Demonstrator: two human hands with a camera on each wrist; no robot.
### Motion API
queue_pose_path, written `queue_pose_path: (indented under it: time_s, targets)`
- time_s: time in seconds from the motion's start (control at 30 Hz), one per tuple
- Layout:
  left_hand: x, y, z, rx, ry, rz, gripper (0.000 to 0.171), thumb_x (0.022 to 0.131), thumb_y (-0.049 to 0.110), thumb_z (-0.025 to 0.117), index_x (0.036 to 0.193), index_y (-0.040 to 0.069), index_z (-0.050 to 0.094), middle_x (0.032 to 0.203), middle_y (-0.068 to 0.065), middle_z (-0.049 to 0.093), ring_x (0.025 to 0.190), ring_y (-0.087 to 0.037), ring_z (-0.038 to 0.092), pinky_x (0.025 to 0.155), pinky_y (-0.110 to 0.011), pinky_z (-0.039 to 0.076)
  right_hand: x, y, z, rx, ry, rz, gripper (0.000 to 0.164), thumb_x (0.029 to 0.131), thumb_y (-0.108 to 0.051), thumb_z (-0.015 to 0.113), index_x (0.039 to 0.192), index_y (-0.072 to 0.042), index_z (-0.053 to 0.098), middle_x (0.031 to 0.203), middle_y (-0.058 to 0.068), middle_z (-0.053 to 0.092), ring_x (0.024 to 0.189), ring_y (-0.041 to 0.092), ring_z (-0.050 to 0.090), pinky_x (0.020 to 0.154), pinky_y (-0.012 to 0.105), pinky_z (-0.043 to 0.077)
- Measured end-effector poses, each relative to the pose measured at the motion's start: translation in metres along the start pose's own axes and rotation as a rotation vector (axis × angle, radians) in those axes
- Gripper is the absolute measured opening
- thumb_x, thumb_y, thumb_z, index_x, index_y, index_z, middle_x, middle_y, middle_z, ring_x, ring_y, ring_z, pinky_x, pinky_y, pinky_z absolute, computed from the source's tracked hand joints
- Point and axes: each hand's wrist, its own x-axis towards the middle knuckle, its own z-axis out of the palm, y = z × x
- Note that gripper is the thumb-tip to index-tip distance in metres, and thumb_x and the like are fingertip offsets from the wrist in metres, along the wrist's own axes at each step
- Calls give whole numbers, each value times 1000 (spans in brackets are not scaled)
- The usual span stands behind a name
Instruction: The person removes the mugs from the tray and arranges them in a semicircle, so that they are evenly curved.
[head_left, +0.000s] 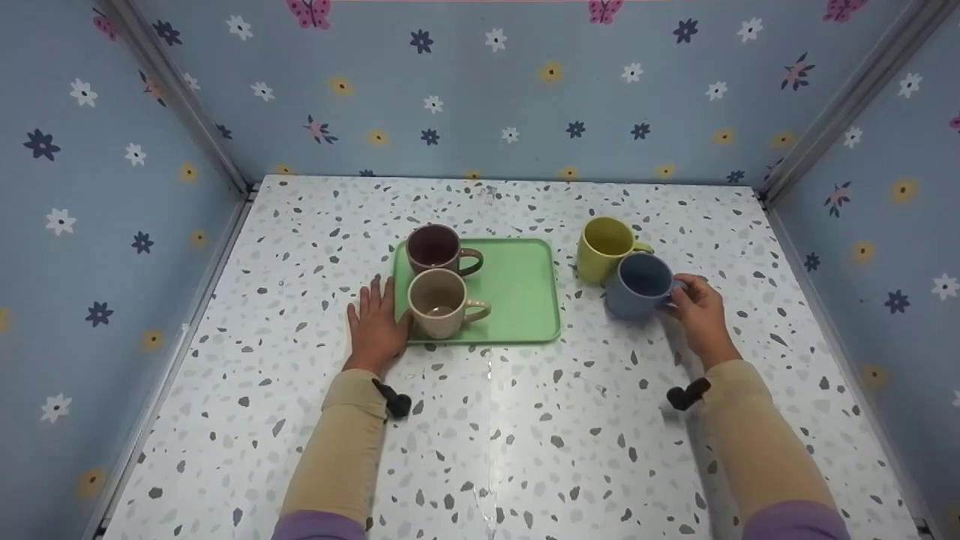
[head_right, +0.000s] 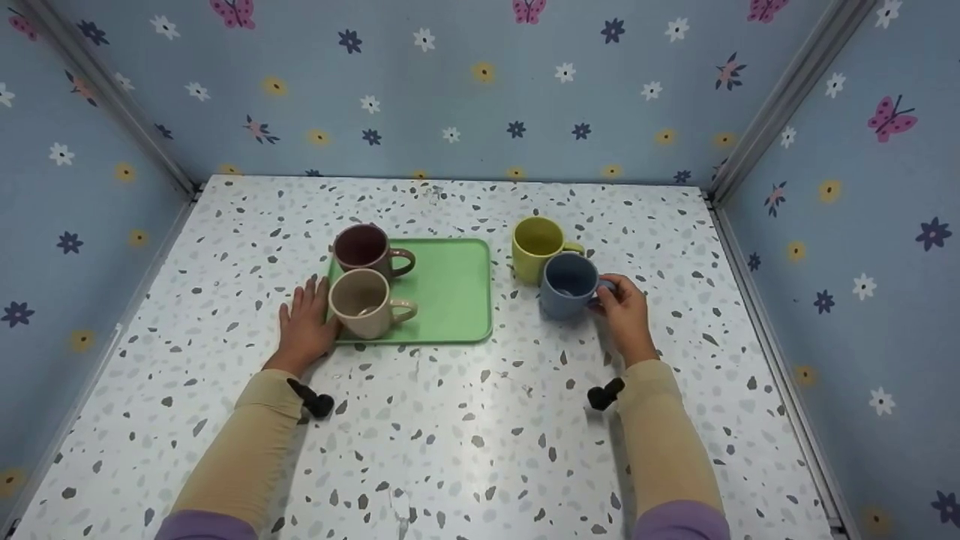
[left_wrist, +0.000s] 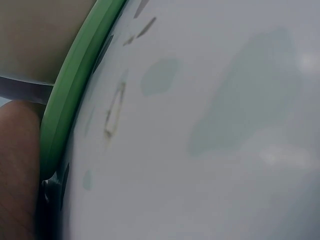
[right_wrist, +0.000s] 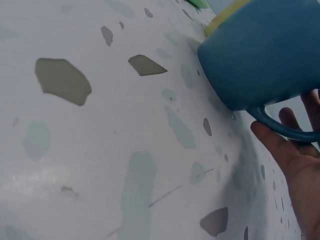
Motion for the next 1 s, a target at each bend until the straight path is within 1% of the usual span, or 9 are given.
queue_pose_path:
  time_s: [0.07,0.17,0.3,0.4,0.53,0.67,0.77,0.9,1.0]
  targets:
    - [0,0,0,1,-5,-1,74,105,44,39,164,12,8,169,-18,1,155,-38,-5,121,-61,-7,0,-1,-1,4,4,2,19,105,-7,52,123,-7,59,121,4,61,111,15,62,102,45,51]
    - [1,0,-1,-2,-4,-1,74,105,45,38,164,12,8,169,-18,2,155,-38,-5,121,-60,-7,-1,-6,-1,46,6,1,24,105,-5,51,127,2,55,124,11,60,112,21,61,102,45,51]
    - [-1,2,-1,2,-1,1,73,106,44,38,164,11,9,169,-19,3,155,-39,-4,121,-61,-7,2,-6,-4,70,15,11,24,105,-5,52,127,2,55,126,16,58,110,20,61,101,41,53]
    - [-2,2,-1,1,4,1,73,106,43,40,164,10,10,169,-19,4,155,-39,-3,121,-61,-6,6,-2,-9,63,29,27,20,105,-7,53,124,-5,58,126,13,58,109,17,60,102,40,52]
    - [-2,2,1,-7,7,2,73,105,41,42,164,10,10,169,-19,5,155,-40,-2,121,-61,-6,5,-8,-9,60,44,35,19,105,-5,52,123,-4,58,124,13,59,109,17,60,102,41,51]
    - [0,1,2,-21,-2,-5,74,105,42,41,164,11,9,169,-18,3,155,-38,-5,121,-60,-9,3,-12,-7,81,48,1,20,104,-1,51,123,2,57,116,12,59,100,16,61,98,39,55]
    - [1,0,3,-30,-10,-11,74,105,42,41,164,13,7,169,-17,1,155,-37,-7,121,-59,-10,3,-13,-6,96,46,-22,18,104,1,50,121,2,57,111,9,59,96,14,62,94,37,57]
    - [2,0,2,-23,-14,-15,74,105,43,40,164,13,7,170,-17,0,155,-37,-8,121,-58,-11,4,-15,-6,100,49,3,16,104,-1,52,116,-5,60,111,5,59,98,14,62,96,38,56]
    - [2,0,2,-14,-16,-16,74,105,43,40,164,12,7,169,-17,0,155,-37,-8,121,-59,-11,4,-17,-6,104,48,39,14,104,-4,53,116,-8,60,113,4,58,103,14,61,98,38,54]
